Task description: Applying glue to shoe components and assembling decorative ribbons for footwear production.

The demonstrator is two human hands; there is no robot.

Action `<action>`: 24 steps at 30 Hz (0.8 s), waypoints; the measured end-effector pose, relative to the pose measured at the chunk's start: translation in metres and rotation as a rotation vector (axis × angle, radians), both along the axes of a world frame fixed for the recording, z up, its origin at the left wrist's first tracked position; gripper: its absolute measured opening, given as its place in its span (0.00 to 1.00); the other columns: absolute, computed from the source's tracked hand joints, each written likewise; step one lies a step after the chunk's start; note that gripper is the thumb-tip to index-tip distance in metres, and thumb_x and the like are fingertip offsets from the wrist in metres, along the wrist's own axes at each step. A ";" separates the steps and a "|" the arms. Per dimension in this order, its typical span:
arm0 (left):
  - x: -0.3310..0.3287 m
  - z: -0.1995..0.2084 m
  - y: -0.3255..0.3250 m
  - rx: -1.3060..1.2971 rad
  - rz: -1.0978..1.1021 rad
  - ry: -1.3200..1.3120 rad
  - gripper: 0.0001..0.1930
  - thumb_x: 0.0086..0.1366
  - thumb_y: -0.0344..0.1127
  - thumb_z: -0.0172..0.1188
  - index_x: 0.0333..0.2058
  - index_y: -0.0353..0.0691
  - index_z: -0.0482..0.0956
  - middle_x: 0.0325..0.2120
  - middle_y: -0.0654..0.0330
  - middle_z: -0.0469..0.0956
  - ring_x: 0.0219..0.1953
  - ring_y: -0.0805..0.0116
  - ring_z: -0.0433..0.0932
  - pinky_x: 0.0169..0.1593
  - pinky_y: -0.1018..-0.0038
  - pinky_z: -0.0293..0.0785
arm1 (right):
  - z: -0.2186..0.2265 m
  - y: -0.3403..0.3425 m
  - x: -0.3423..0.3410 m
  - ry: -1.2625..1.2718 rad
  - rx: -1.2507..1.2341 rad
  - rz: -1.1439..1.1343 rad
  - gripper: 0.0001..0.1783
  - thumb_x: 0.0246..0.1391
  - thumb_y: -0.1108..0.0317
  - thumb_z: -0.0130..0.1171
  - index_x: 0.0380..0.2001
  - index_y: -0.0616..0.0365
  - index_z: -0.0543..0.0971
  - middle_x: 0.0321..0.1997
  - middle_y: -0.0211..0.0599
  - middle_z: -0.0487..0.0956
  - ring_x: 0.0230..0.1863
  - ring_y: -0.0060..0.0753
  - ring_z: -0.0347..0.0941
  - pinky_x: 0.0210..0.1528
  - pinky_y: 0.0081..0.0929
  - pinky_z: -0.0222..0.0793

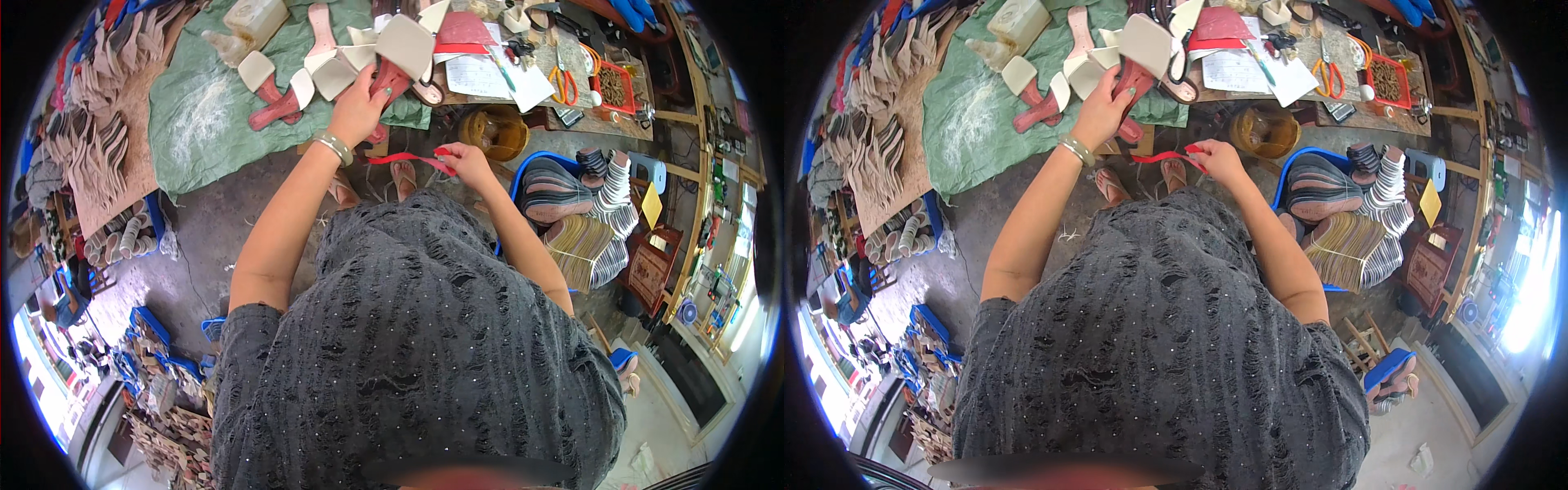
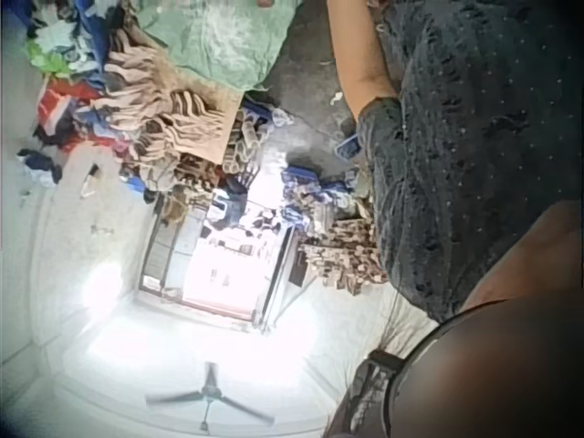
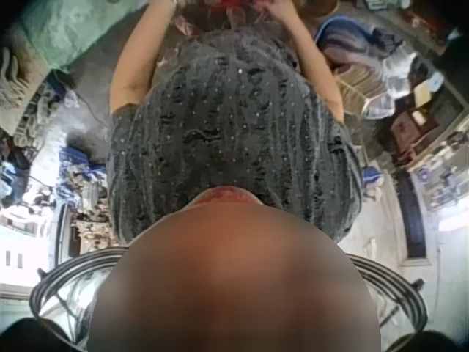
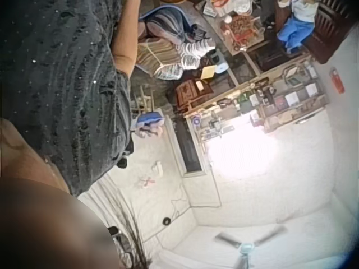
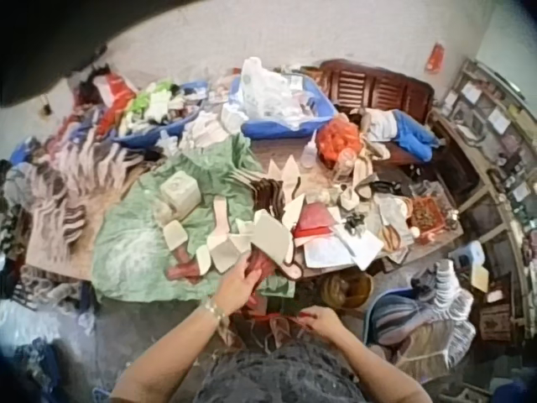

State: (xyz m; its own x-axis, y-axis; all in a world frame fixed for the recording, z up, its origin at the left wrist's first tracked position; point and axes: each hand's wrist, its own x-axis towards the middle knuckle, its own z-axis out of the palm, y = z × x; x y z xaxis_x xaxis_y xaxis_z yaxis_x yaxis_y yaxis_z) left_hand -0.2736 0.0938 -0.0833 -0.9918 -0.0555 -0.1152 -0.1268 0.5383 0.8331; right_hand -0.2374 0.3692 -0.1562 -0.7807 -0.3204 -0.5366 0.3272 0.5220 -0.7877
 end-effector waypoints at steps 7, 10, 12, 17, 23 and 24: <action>-0.050 -0.007 0.103 0.085 -0.086 -0.173 0.33 0.61 0.36 0.55 0.62 0.31 0.55 0.52 0.38 0.71 0.53 0.47 0.73 0.55 0.64 0.68 | 0.018 0.040 0.034 -0.013 -0.139 -0.160 0.11 0.52 0.73 0.57 0.39 0.61 0.82 0.26 0.27 0.78 0.23 0.17 0.69 0.26 0.20 0.66; -0.071 -0.034 0.141 0.216 0.106 -0.239 0.34 0.59 0.32 0.55 0.62 0.28 0.53 0.53 0.36 0.69 0.54 0.45 0.72 0.56 0.64 0.67 | 0.026 0.060 0.049 -0.024 -0.152 -0.260 0.12 0.52 0.74 0.57 0.40 0.62 0.81 0.30 0.29 0.78 0.26 0.18 0.70 0.29 0.19 0.67; -0.088 -0.052 0.159 0.340 0.233 -0.337 0.35 0.58 0.28 0.54 0.63 0.28 0.51 0.54 0.34 0.67 0.56 0.44 0.70 0.57 0.64 0.66 | 0.031 0.075 0.058 -0.059 -0.156 -0.322 0.12 0.52 0.75 0.57 0.40 0.64 0.81 0.33 0.30 0.79 0.30 0.19 0.72 0.33 0.18 0.68; -0.126 -0.090 0.180 0.207 0.259 -0.274 0.37 0.57 0.26 0.50 0.64 0.28 0.47 0.55 0.32 0.65 0.58 0.42 0.67 0.59 0.61 0.64 | 0.045 0.100 0.081 0.025 -0.168 -0.388 0.10 0.53 0.76 0.57 0.39 0.65 0.81 0.34 0.31 0.79 0.33 0.20 0.73 0.38 0.17 0.68; -0.137 -0.101 0.178 0.093 0.147 -0.259 0.30 0.55 0.27 0.51 0.57 0.24 0.55 0.51 0.31 0.68 0.56 0.38 0.69 0.59 0.60 0.65 | 0.079 0.092 0.076 0.094 -0.254 -0.367 0.10 0.53 0.77 0.57 0.38 0.66 0.81 0.33 0.31 0.77 0.34 0.22 0.74 0.39 0.18 0.69; -0.130 -0.096 0.178 0.056 0.133 -0.176 0.25 0.54 0.27 0.50 0.52 0.24 0.62 0.47 0.30 0.71 0.52 0.36 0.70 0.56 0.58 0.67 | 0.084 0.085 0.071 0.103 -0.289 -0.353 0.10 0.53 0.77 0.57 0.38 0.66 0.81 0.33 0.31 0.76 0.33 0.23 0.74 0.39 0.18 0.69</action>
